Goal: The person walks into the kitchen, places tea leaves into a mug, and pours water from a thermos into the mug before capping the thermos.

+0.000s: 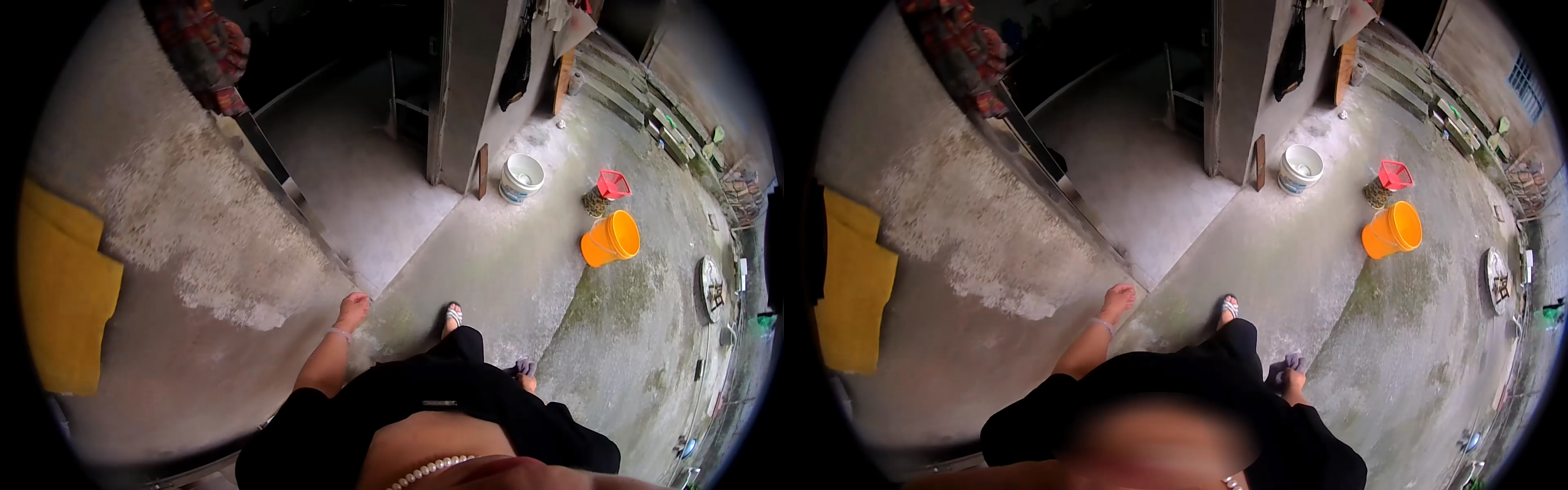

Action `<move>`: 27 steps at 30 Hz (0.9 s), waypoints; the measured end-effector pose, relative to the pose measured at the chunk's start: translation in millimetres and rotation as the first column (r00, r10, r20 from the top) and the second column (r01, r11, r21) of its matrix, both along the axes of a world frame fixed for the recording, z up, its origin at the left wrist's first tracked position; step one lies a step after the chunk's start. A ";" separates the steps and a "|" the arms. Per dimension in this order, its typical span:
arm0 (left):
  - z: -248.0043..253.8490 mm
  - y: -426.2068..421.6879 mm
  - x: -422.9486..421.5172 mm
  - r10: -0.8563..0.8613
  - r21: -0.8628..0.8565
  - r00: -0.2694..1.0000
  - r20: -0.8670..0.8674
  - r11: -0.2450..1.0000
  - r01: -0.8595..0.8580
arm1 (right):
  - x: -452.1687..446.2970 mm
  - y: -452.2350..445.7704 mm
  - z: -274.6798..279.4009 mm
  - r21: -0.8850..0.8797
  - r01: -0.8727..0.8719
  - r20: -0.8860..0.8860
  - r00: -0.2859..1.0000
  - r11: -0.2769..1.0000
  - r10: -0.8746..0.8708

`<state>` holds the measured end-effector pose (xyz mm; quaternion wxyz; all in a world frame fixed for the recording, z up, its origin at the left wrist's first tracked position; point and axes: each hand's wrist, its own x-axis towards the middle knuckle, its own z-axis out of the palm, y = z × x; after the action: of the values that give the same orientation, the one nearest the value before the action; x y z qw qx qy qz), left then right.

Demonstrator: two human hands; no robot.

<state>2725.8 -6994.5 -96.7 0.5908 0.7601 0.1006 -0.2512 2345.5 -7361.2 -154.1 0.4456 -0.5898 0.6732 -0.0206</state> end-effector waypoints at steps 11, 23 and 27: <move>-64.2 3.8 60.7 -0.173 0.150 0.908 -0.381 0.958 0.245 | 296.5 -215.8 -52.3 -0.022 -0.659 -0.143 0.746 0.751 0.650; -137.8 -25.9 190.2 -0.574 0.706 0.803 -0.161 0.501 0.499 | 741.2 -164.2 19.8 -0.030 -0.670 0.602 0.581 0.742 0.548; -126.8 -20.3 325.7 -0.727 0.844 0.657 0.201 0.469 0.260 | 808.1 -133.2 67.7 -0.060 -0.790 0.424 0.533 0.610 0.732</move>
<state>3051.5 -7014.8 -223.5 0.1142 0.9622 -0.2115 -0.1283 3153.6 -7494.4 -86.4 0.5790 -0.7729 0.2392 0.1006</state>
